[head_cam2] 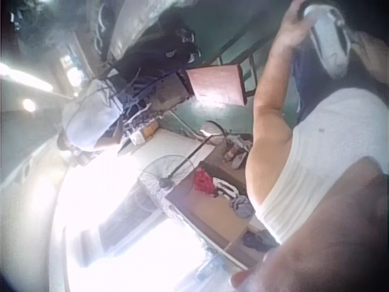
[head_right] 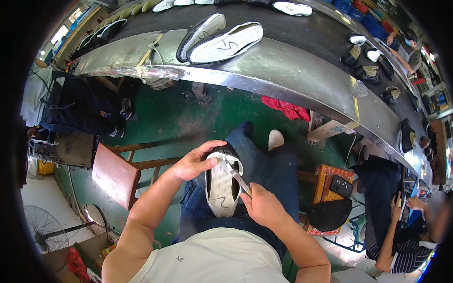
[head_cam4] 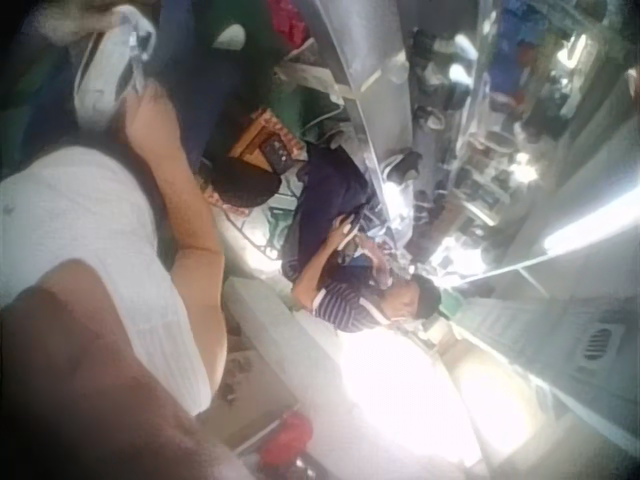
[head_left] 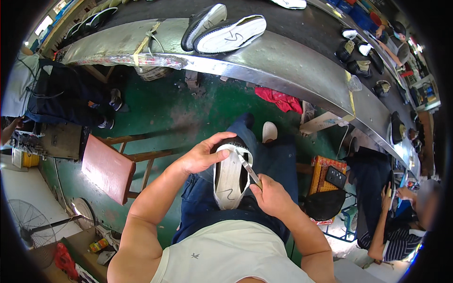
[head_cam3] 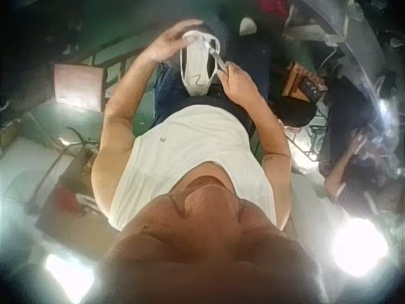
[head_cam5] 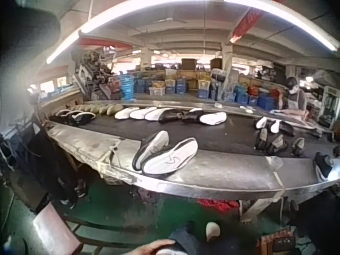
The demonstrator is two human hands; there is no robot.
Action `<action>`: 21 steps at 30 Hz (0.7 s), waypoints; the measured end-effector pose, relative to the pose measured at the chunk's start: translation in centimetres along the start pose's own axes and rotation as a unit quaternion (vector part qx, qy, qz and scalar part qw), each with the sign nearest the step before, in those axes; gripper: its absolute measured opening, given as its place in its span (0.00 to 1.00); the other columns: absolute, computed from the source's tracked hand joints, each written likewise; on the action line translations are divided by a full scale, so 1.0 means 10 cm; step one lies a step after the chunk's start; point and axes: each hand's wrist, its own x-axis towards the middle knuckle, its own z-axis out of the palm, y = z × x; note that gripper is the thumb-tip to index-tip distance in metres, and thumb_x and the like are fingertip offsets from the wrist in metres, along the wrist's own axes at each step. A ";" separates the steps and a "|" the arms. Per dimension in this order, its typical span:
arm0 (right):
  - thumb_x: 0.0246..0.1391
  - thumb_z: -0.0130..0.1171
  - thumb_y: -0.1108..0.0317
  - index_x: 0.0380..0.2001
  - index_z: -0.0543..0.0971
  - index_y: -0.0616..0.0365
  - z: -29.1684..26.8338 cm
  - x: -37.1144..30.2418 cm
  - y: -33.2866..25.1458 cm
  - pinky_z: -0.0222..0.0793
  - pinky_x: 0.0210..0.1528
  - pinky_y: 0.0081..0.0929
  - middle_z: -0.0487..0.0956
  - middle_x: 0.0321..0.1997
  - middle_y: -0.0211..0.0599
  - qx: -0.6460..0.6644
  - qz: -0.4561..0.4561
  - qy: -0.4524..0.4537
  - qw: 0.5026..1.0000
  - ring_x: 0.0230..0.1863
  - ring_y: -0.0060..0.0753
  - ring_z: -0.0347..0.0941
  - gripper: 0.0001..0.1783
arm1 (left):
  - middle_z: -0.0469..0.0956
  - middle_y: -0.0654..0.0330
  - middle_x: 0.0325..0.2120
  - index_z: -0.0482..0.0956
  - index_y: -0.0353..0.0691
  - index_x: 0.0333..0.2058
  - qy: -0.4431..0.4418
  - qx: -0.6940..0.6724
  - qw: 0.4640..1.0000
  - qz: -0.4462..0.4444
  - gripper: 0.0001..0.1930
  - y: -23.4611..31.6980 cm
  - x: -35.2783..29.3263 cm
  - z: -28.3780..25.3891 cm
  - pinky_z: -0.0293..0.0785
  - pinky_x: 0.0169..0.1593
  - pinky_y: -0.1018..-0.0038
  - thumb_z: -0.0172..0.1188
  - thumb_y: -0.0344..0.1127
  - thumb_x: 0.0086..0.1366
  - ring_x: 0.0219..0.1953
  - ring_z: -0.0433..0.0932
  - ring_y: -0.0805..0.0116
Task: Trimming and adjusting shoe uppers on lasts using pliers at an assembly line.
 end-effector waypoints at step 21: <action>0.65 0.59 0.52 0.38 0.74 0.66 -0.27 0.33 0.05 0.73 0.33 0.36 0.79 0.24 0.42 0.188 0.072 -0.037 0.979 0.28 0.41 0.80 0.22 | 0.79 0.56 0.52 0.68 0.37 0.66 0.120 0.228 0.966 -0.012 0.28 0.01 -0.17 0.26 0.70 0.61 0.70 0.62 0.30 0.68 0.54 0.75 0.68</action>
